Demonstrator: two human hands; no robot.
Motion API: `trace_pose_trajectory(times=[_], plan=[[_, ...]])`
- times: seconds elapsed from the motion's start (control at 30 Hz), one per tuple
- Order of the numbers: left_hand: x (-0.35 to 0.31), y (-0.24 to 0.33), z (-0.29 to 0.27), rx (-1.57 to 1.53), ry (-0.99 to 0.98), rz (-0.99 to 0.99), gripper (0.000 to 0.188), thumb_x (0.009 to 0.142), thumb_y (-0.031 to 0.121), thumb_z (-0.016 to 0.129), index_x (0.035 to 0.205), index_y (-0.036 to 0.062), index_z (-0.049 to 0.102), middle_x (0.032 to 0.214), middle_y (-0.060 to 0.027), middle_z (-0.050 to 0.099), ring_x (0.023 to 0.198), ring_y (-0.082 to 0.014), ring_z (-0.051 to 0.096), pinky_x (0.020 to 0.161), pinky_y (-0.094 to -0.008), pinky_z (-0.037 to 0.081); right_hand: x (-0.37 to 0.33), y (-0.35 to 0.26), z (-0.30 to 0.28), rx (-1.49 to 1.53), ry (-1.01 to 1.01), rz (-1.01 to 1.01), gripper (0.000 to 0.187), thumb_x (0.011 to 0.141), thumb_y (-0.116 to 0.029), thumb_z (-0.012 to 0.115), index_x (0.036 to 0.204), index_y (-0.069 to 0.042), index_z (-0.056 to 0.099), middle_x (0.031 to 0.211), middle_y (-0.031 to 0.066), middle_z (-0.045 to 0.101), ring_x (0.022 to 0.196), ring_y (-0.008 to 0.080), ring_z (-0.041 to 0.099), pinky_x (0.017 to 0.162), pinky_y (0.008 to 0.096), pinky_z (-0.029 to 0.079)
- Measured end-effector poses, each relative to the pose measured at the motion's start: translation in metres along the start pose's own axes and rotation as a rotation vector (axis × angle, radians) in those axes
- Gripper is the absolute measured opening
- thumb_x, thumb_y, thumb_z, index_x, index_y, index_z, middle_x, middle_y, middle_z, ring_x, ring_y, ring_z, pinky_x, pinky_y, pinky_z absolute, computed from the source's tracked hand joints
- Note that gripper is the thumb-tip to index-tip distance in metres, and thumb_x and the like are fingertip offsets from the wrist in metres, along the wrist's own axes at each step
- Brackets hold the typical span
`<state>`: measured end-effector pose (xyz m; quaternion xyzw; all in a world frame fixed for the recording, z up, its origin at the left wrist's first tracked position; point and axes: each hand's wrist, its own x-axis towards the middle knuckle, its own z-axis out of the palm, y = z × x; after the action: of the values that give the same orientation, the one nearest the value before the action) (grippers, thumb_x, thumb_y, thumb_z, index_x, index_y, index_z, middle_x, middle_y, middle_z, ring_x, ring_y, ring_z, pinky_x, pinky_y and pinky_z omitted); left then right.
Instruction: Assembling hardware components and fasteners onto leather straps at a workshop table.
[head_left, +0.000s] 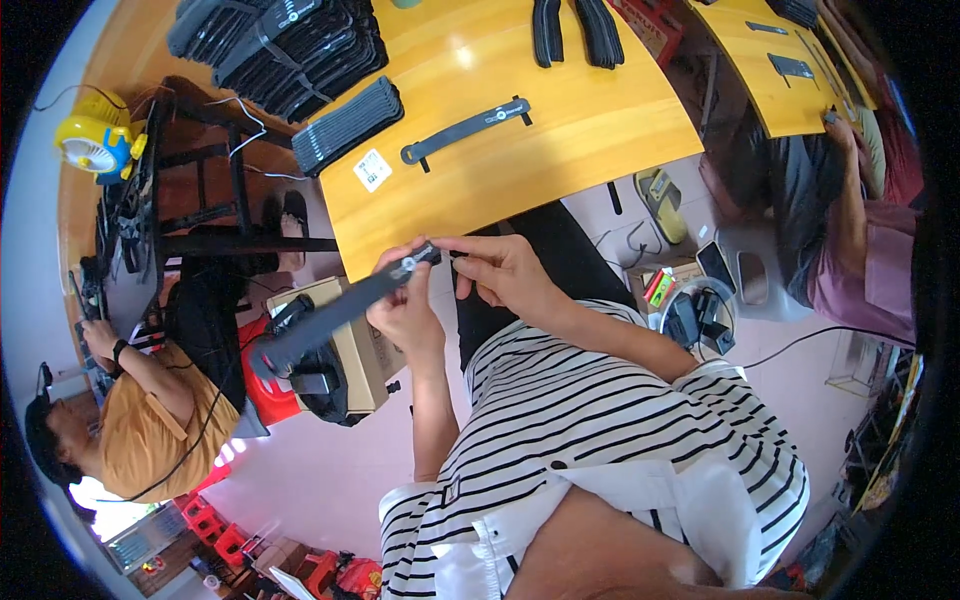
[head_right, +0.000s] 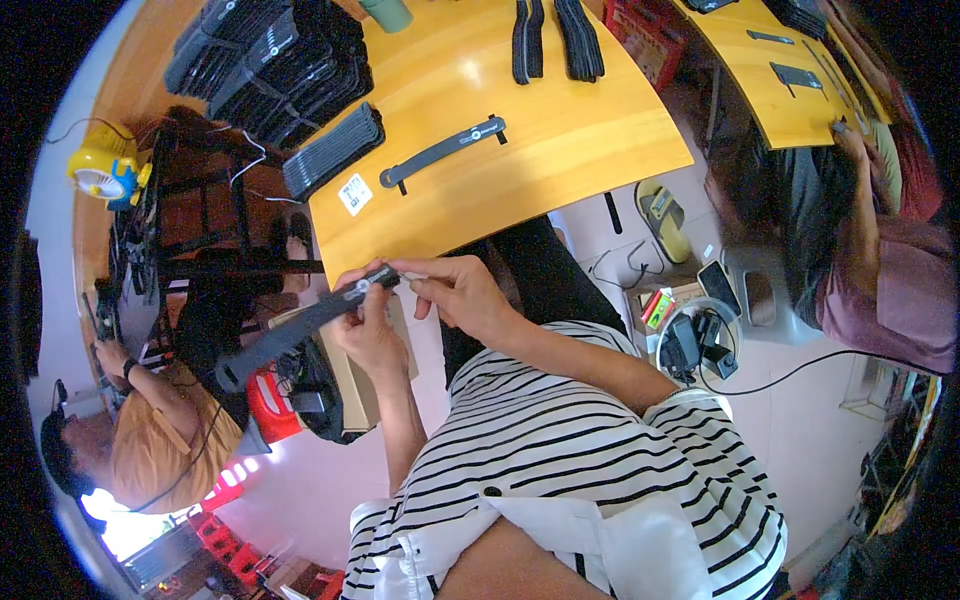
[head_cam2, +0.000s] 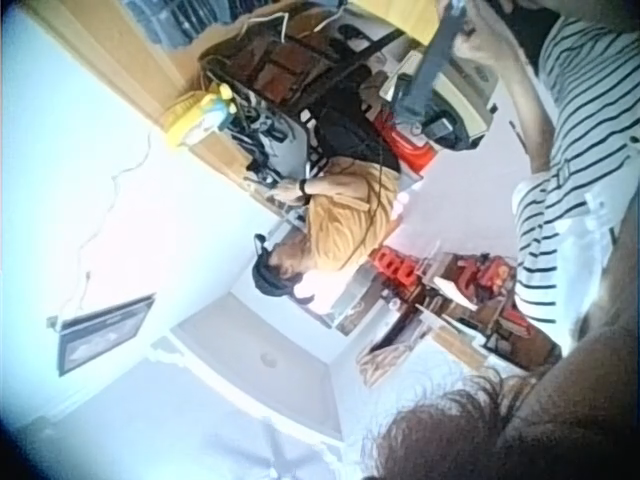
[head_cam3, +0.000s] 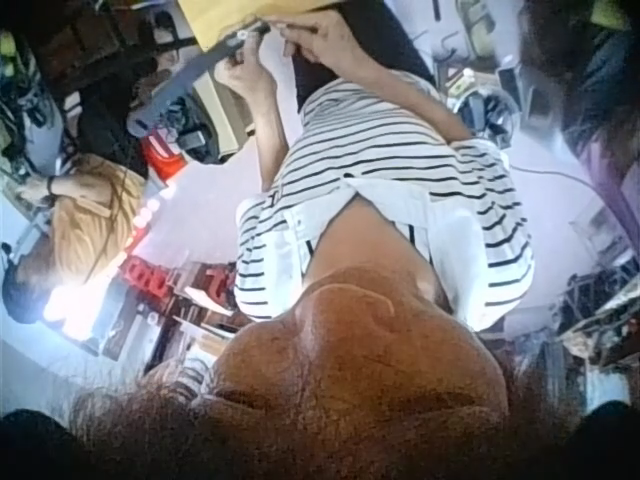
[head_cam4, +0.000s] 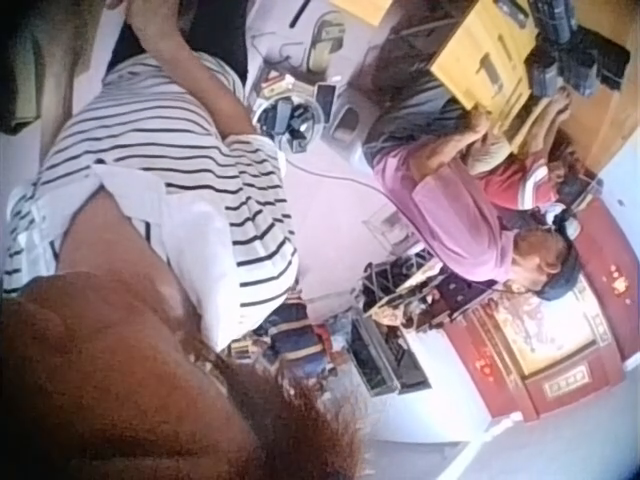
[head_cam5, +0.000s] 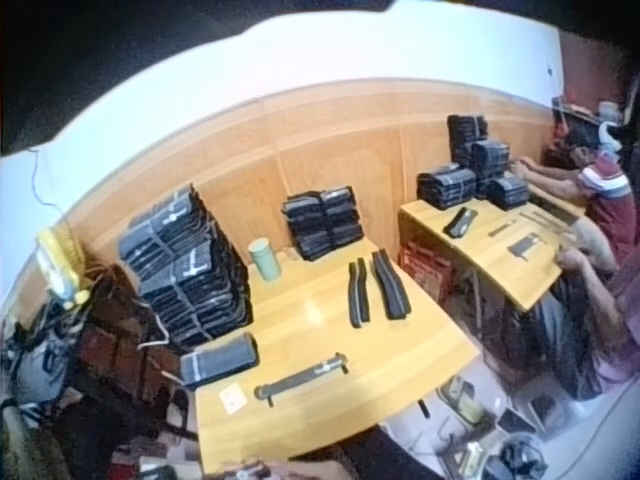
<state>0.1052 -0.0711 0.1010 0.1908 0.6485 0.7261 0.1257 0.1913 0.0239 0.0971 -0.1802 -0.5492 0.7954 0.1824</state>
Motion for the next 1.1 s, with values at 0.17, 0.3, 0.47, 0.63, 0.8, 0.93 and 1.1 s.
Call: trace_pose_trajectory(times=[0.17,0.3,0.47,0.63,0.8,0.93,1.1], plan=[[0.003,-0.002,0.002,0.250,-0.098,0.189,0.024,0.077,-0.008,0.060,0.099,-0.0023,0.055,0.097,-0.0140,0.062,0.090,-0.0176,0.059,0.082,-0.0292,0.048,-0.003,-0.004,0.000,0.323,0.047,0.278,0.027,0.087,-0.004,0.051,0.113,-0.007,0.060,0.065,0.0049,0.057,0.045,0.0028,0.041,0.041,0.0158,0.032],[0.009,-0.002,-0.004,-0.012,-0.047,-0.061,0.020,0.079,-0.005,0.059,0.099,-0.0018,0.055,0.093,-0.0128,0.063,0.082,-0.0135,0.060,0.074,-0.0247,0.050,0.001,0.006,-0.001,-0.030,0.122,0.040,0.025,0.083,-0.003,0.054,0.107,-0.003,0.062,0.070,0.0049,0.061,0.050,0.0066,0.051,0.048,0.0200,0.043],[0.019,-0.006,-0.028,-0.243,-0.158,-0.364,0.017,0.089,0.011,0.052,0.100,-0.0020,0.053,0.086,-0.0153,0.063,0.077,-0.0200,0.064,0.068,-0.0303,0.056,0.010,0.004,-0.014,-0.228,-0.037,-0.032,0.022,0.081,-0.004,0.056,0.102,-0.004,0.064,0.063,0.0052,0.059,0.052,0.0080,0.053,0.051,0.0211,0.044],[0.024,-0.004,-0.036,-0.454,-0.286,-0.537,0.022,0.090,0.016,0.051,0.102,-0.0029,0.052,0.086,-0.0171,0.064,0.076,-0.0218,0.065,0.066,-0.0303,0.057,0.009,-0.004,-0.013,-0.330,-0.089,-0.074,0.024,0.080,-0.004,0.056,0.102,-0.008,0.065,0.064,0.0056,0.061,0.053,0.0115,0.056,0.052,0.0240,0.045],[0.027,-0.005,-0.037,-0.477,-0.308,-0.580,0.017,0.090,0.013,0.050,0.100,-0.0011,0.053,0.086,-0.0143,0.064,0.075,-0.0197,0.065,0.066,-0.0309,0.057,0.000,-0.009,-0.002,-0.643,0.003,-0.286,0.027,0.078,-0.005,0.056,0.103,-0.013,0.064,0.069,0.0094,0.062,0.058,0.0214,0.060,0.053,0.0297,0.046],[0.027,-0.007,-0.036,-0.531,-0.343,-0.634,0.021,0.090,0.014,0.050,0.103,-0.0016,0.053,0.086,-0.0129,0.064,0.074,-0.0180,0.065,0.065,-0.0291,0.057,-0.001,-0.002,-0.003,-0.834,-0.020,-0.346,0.037,0.074,-0.002,0.054,0.109,-0.014,0.061,0.067,0.0094,0.058,0.057,0.0216,0.056,0.052,0.0301,0.045],[0.017,-0.001,-0.030,-0.425,-0.294,-0.626,0.030,0.084,0.005,0.057,0.111,-0.0035,0.051,0.087,-0.0123,0.063,0.072,-0.0171,0.065,0.063,-0.0258,0.057,0.004,0.003,-0.008,-0.738,-0.018,-0.386,0.043,0.075,0.001,0.052,0.114,-0.014,0.060,0.057,0.0054,0.051,0.050,0.0136,0.050,0.048,0.0253,0.040]])
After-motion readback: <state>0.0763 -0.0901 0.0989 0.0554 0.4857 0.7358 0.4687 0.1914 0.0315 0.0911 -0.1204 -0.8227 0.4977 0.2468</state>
